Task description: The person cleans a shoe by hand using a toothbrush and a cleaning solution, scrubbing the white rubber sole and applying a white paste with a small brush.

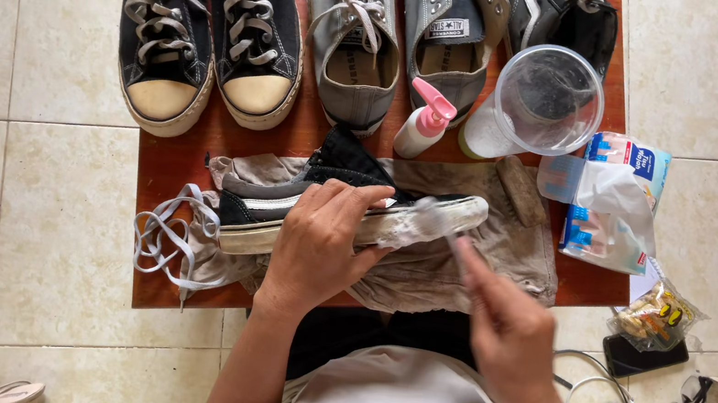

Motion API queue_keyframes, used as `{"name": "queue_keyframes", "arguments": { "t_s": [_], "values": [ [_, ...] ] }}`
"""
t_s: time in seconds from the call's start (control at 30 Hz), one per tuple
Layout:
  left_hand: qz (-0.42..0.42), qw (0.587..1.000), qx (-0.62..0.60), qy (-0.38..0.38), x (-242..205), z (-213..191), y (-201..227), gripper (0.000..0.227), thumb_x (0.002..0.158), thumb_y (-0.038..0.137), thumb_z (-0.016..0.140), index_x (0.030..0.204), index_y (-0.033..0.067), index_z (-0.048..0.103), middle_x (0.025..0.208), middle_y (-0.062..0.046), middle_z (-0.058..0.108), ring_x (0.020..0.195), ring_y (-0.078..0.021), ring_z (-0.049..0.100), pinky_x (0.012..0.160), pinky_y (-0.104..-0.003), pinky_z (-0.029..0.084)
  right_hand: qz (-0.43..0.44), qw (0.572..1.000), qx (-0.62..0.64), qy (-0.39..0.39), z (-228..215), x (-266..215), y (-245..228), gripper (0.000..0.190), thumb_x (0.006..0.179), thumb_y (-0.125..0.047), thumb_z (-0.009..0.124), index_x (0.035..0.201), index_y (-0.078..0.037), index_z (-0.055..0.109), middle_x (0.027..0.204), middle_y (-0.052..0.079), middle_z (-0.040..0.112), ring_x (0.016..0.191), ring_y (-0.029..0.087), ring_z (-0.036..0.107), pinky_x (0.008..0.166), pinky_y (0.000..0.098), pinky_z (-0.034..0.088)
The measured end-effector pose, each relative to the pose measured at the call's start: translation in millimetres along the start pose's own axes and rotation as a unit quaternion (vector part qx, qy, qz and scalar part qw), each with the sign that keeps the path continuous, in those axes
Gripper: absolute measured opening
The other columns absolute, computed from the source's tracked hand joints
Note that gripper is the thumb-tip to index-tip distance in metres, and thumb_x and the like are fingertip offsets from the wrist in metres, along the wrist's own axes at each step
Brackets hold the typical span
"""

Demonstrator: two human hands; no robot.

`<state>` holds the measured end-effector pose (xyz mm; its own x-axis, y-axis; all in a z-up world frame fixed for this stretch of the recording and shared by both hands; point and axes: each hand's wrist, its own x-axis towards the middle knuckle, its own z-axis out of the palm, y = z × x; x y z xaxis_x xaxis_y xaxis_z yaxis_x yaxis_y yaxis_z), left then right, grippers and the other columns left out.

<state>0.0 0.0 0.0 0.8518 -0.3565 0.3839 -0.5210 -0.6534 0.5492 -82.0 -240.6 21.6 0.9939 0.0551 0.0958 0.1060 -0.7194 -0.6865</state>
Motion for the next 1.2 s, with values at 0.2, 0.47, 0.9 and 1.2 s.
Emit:
{"name": "queue_keyframes", "arguments": {
  "t_s": [0.2, 0.47, 0.9, 1.2],
  "values": [
    [0.007, 1.0, -0.005, 0.003, 0.8, -0.9, 0.3, 0.06, 0.074, 0.023, 0.088, 0.125, 0.0088, 0.062, 0.104, -0.003, 0.069, 0.094, -0.0278, 0.061, 0.083, -0.041, 0.046, -0.037, 0.999, 0.022, -0.016, 4.0, -1.1, -17.4, 0.054, 0.095, 0.002, 0.066, 0.145, -0.016, 0.056, 0.091, -0.002, 0.078, 0.054, 0.006, 0.046, 0.056, 0.024, 0.047],
    [0.008, 1.0, 0.002, 0.005, -1.1, -0.2, -0.6, 0.062, 0.075, 0.028, 0.091, 0.126, 0.0084, 0.062, 0.104, -0.004, 0.07, 0.094, -0.0274, 0.061, 0.082, -0.041, 0.046, -0.003, 1.0, -0.005, 0.022, -2.6, 6.4, -10.1, 0.049, 0.094, 0.002, 0.062, 0.142, -0.012, 0.062, 0.115, 0.007, 0.075, 0.09, 0.013, 0.069, 0.084, 0.0254, 0.054],
    [0.003, 1.0, -0.003, -0.001, 2.0, -2.0, 0.6, 0.059, 0.076, 0.025, 0.089, 0.125, 0.0094, 0.061, 0.104, -0.004, 0.069, 0.095, -0.0275, 0.061, 0.084, -0.041, 0.046, -0.053, 0.998, 0.017, -0.027, -1.0, 4.0, -18.0, 0.044, 0.098, -0.004, 0.063, 0.141, -0.011, 0.062, 0.097, 0.003, 0.077, 0.065, 0.011, 0.056, 0.069, 0.0254, 0.049],
    [0.001, 1.0, -0.003, -0.017, 1.6, -3.8, -0.2, 0.069, 0.066, 0.021, 0.092, 0.126, 0.0088, 0.061, 0.104, -0.004, 0.069, 0.094, -0.029, 0.06, 0.082, -0.041, 0.045, 0.106, 0.991, 0.04, 0.078, -64.1, 34.5, -8.4, 0.044, 0.093, -0.007, 0.076, 0.124, -0.009, 0.045, 0.077, 0.002, 0.06, 0.054, 0.006, 0.044, 0.055, 0.0184, 0.036]
  ]
}}
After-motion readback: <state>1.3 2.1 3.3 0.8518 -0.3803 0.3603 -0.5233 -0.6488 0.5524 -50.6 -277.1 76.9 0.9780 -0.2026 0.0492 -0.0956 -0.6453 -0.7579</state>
